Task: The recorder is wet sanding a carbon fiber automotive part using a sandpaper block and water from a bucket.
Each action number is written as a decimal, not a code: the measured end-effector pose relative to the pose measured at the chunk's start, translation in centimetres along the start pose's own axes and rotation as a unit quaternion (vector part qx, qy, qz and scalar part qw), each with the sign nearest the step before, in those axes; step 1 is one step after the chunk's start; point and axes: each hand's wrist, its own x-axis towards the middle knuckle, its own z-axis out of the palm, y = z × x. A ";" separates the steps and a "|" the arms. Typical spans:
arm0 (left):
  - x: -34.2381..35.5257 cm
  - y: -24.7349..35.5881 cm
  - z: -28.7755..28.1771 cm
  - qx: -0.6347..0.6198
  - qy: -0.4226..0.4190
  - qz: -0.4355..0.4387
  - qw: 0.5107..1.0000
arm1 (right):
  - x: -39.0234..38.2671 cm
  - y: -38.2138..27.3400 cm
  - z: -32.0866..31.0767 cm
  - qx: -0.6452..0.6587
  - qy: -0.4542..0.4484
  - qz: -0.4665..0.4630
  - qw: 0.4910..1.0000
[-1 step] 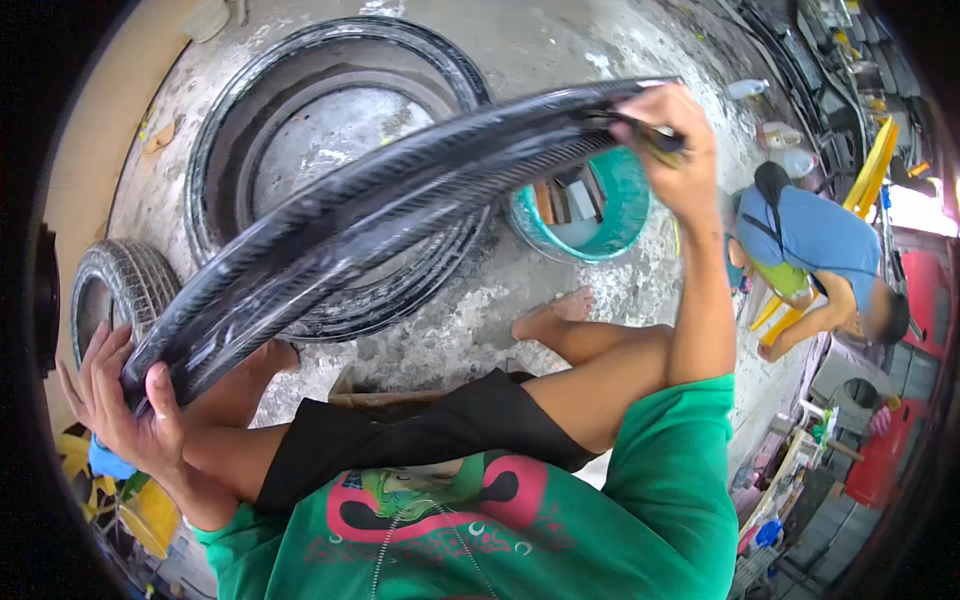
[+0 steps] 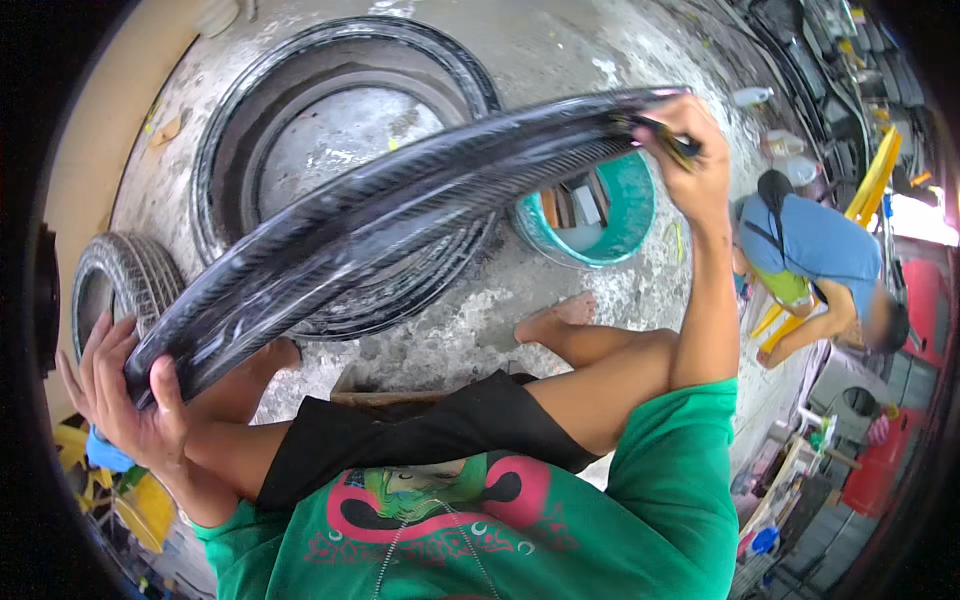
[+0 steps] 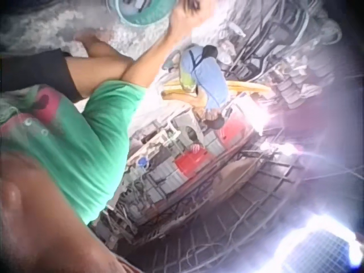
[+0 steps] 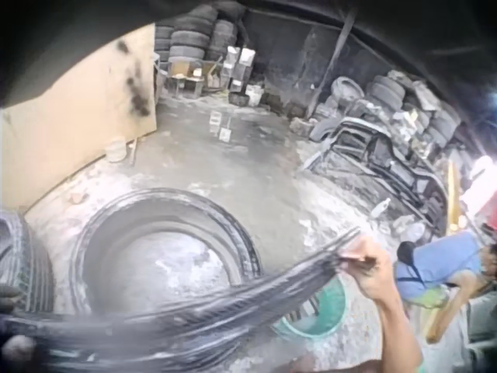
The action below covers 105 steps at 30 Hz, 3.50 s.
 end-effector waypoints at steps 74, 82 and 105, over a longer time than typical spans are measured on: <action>1.6 2.4 -0.4 -0.040 -0.013 -0.024 0.999 | -0.7 -9.0 4.4 -0.001 0.033 -0.007 0.999; 0.8 1.1 -0.7 0.015 0.004 -0.039 0.999 | -0.2 -7.9 4.4 0.024 0.034 0.022 0.999; -0.2 0.6 -0.6 -0.017 -0.006 -0.022 1.000 | 0.7 -9.0 5.6 -0.001 0.038 -0.043 0.998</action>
